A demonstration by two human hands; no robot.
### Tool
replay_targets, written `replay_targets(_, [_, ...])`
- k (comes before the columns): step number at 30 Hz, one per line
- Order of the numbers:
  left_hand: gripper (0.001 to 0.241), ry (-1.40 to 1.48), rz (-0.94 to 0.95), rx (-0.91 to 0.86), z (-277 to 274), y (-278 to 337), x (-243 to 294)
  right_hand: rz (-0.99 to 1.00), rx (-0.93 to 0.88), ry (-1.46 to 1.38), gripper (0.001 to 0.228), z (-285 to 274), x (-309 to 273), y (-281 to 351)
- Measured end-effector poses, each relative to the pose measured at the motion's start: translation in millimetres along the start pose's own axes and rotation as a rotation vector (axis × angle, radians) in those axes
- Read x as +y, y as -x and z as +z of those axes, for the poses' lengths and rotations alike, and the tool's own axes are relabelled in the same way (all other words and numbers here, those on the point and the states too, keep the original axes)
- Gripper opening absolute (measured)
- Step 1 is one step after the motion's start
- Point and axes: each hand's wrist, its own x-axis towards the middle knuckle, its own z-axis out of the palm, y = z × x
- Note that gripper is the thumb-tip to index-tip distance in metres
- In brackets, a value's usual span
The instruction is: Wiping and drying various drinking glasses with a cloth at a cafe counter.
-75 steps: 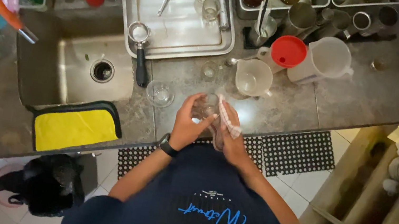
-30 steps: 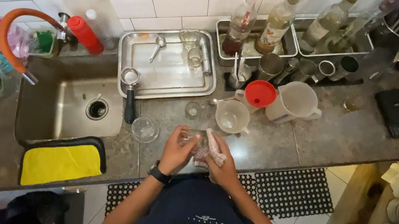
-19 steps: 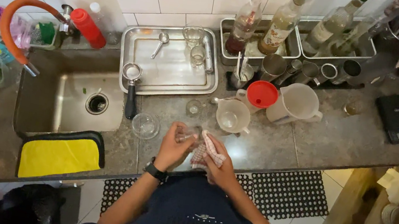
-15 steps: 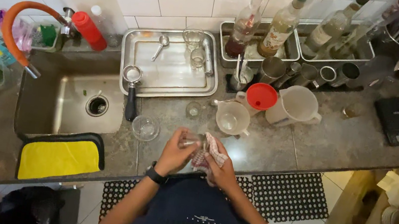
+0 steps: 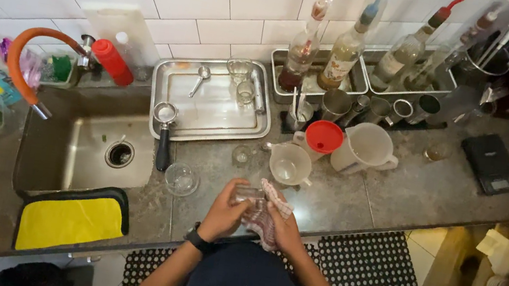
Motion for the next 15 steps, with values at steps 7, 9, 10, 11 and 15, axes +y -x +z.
replay_targets(7, [0.033, -0.048, 0.264, 0.112, -13, -21, -47, -0.061, -0.139, 0.051, 0.054, -11, 11, 0])
replay_targets(9, [0.026, 0.471, 0.049, 0.024, -12, -20, -49, -0.071, -0.139, -0.058, 0.057, -6, 17, -1])
replay_targets(10, [0.026, 0.471, 0.049, 0.025, -10, -19, -45, -0.071, -0.139, -0.058, 0.057, -7, 28, 0])
replay_targets(11, [0.026, 0.49, 0.011, -0.002, -7, -18, -41, 0.119, -0.05, -0.073, 0.057, -8, 38, 1])
replay_targets(15, [0.052, 0.153, 0.044, -0.036, -5, -26, -67, 0.301, 0.047, -0.109, 0.059, -2, 17, -4])
